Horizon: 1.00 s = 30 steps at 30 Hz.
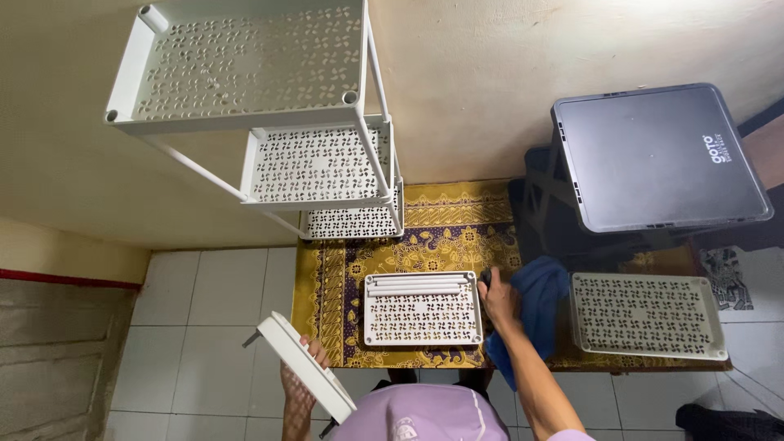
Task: The person wipes white plastic shelf trays and support poles with a blue cloth. They remove small black plastic feet from a tray, wipe the tray and poles, then place the cleaned parts on a table and into a nearby stack.
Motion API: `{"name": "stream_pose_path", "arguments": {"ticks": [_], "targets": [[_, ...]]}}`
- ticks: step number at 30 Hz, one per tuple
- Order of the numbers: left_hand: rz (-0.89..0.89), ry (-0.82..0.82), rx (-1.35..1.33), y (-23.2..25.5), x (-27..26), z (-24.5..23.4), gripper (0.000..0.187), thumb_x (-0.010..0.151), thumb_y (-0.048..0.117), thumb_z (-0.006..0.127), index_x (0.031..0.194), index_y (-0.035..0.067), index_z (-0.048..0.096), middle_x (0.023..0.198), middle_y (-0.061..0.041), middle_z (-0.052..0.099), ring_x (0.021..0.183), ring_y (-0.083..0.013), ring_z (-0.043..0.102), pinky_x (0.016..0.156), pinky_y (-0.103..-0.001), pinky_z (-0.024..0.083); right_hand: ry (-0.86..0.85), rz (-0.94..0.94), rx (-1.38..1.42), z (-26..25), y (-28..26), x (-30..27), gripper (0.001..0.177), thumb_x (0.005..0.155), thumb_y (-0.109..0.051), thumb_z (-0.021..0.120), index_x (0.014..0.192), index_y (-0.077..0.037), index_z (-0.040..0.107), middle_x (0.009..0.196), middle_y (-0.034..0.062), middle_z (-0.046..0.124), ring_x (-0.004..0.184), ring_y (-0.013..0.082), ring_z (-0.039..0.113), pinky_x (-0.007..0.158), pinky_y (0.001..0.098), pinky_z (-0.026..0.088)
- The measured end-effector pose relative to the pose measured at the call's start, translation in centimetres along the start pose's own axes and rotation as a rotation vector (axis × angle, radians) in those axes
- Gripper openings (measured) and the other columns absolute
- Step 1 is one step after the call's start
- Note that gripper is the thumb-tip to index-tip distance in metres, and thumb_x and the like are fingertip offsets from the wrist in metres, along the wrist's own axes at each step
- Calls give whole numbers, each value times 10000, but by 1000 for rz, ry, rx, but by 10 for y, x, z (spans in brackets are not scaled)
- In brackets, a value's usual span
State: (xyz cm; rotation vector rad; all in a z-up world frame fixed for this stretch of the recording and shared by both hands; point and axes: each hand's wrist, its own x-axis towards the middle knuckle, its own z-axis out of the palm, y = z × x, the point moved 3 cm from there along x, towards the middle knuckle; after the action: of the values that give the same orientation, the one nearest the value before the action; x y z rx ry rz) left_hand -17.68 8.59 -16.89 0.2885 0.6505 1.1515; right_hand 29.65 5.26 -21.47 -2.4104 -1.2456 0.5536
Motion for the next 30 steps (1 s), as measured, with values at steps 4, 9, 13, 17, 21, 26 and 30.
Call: {"name": "stream_pose_path", "arguments": {"ticks": [4, 9, 13, 17, 21, 26, 30], "targets": [[-64, -205, -226, 3, 6, 4, 266, 1094, 362, 533, 1018, 108, 542, 717, 6, 460, 598, -133, 483, 532, -293, 473, 61, 130, 175, -2, 4, -4, 347, 981, -311, 646, 1215, -79, 535, 739, 259, 680, 708, 458, 699, 613, 559, 506], [-93, -179, -231, 2, 16, 4, 258, 1024, 371, 535, 957, 122, 545, 678, 19, 443, 580, -127, 460, 537, -299, 457, 150, 26, 111, -11, 4, -9, 347, 934, -272, 673, 1196, -84, 543, 823, 260, 687, 785, 490, 673, 639, 577, 501], [-30, -44, -97, -3, 20, -1, 209, 1028, 321, 542, 989, 116, 550, 669, 29, 441, 554, -113, 449, 506, -284, 441, 157, -2, 70, -1, -4, -13, 355, 922, -260, 669, 1203, -85, 540, 852, 256, 682, 767, 498, 665, 643, 577, 509], [-37, -86, -111, -3, 15, -3, 182, 1057, 289, 534, 1014, 114, 561, 674, 32, 460, 563, -108, 482, 507, -271, 465, 260, -62, 136, 1, -9, -15, 254, 970, -205, 632, 1168, -77, 536, 850, 246, 674, 756, 481, 669, 643, 554, 526], [13, -28, -40, 3, 12, -8, 295, 1061, 377, 480, 967, 115, 579, 646, 6, 504, 524, -119, 524, 462, -282, 506, 345, 3, 229, -17, -10, -17, 208, 1010, -214, 607, 1116, -46, 548, 800, 192, 687, 658, 389, 671, 544, 506, 512], [-14, -35, -85, 0, 13, -7, 326, 1083, 370, 440, 971, 109, 601, 624, -23, 536, 513, -122, 540, 455, -282, 521, 292, 29, 477, -16, -47, -44, 222, 1068, -202, 490, 1135, 1, 552, 731, 120, 677, 489, 187, 625, 351, 349, 485], [-30, -122, -186, -2, 15, -4, 378, 1104, 375, 439, 959, 77, 622, 620, -36, 546, 499, -130, 550, 435, -288, 528, 59, -34, 470, 33, -98, -71, 229, 1044, -201, 500, 1153, -8, 557, 670, 95, 654, 430, 179, 589, 315, 320, 455]]}}
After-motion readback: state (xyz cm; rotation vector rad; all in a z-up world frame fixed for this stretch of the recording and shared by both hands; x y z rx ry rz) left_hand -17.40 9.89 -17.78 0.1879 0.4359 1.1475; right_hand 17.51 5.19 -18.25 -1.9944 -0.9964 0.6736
